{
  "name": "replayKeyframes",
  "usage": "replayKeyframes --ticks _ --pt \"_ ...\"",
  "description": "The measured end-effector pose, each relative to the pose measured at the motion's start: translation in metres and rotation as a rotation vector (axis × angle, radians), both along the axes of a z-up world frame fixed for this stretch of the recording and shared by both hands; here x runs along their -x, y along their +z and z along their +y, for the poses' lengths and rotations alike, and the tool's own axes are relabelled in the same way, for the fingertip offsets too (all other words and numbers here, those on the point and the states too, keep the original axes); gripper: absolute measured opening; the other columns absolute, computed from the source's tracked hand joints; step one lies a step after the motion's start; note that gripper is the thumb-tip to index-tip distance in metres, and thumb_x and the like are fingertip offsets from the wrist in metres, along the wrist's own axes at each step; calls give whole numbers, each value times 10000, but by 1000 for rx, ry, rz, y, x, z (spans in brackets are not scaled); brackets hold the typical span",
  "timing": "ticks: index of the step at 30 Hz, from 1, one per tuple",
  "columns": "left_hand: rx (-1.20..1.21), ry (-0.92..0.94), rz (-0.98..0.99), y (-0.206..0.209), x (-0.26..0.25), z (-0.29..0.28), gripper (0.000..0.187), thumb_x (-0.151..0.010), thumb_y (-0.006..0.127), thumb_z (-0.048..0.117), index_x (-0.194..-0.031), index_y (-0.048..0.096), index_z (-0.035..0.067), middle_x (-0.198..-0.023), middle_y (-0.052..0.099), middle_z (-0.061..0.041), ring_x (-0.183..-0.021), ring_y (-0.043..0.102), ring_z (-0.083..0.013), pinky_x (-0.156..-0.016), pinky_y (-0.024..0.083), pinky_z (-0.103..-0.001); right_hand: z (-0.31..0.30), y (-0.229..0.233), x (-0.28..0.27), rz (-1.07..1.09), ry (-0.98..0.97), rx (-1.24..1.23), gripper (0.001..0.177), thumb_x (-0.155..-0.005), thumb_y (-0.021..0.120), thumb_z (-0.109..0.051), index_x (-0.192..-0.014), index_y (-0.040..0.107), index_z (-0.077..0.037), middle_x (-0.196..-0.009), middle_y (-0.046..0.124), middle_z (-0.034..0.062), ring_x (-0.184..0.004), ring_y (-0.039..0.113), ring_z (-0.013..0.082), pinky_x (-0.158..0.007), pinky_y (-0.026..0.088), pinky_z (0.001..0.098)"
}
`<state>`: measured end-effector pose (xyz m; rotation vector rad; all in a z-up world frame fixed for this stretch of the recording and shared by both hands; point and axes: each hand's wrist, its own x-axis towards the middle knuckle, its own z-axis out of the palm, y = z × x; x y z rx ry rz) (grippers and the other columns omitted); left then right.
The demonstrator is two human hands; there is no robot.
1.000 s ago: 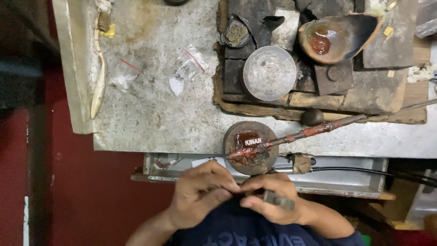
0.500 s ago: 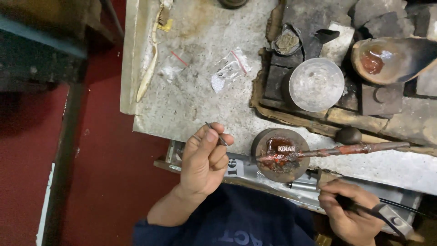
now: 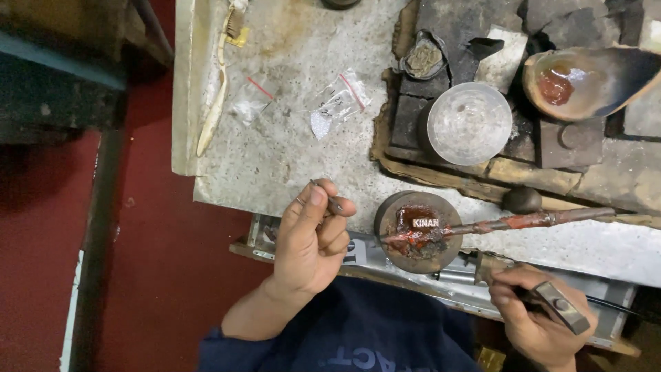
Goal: Shaping a small metal jewelry component using a hammer and punch on a pitch bowl, followed by measuring with calipers.
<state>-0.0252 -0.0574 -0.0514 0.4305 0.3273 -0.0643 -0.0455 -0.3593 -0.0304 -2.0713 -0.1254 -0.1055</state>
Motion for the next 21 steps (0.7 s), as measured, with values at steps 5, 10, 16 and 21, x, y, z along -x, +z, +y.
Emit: replayKeyframes --ticks 5,10,16,21 --pt "29 4 -399 9 17 -16 325 -1181 307 204 -1081 589 75 -1044 736 -222 -667 617 -149 -466 462 -231 7 -17 2 -23 240 -124 160 -843 721 -246 -863 744 -89 -760 782 43 -605 773 124 -573 618 225" --pt "-466 -163 -697 26 43 -41 309 -1156 380 368 -1005 564 170 -1251 629 -222 -1149 612 -319 -1054 477 -455 55 -25 11 51 503 -333 244 -878 755 -319 -796 636 -123 -702 649 7 -541 625 148 -496 511 270" --pt "-646 -230 -811 6 56 -47 292 -1174 372 390 -1088 583 207 -1451 547 -230 -1420 480 -366 -1255 351 -530 72 -33 11 58 638 -499 281 -988 677 -261 -969 740 11 -867 788 137 -659 783 205 -554 651 264" --pt "-678 -250 -841 14 49 -44 292 -1173 356 403 -1106 564 208 -1393 576 -203 -1377 514 -370 -1205 419 -526 77 -32 4 15 740 -639 243 -1014 638 -134 -920 682 87 -804 714 161 -669 713 252 -568 604 316"
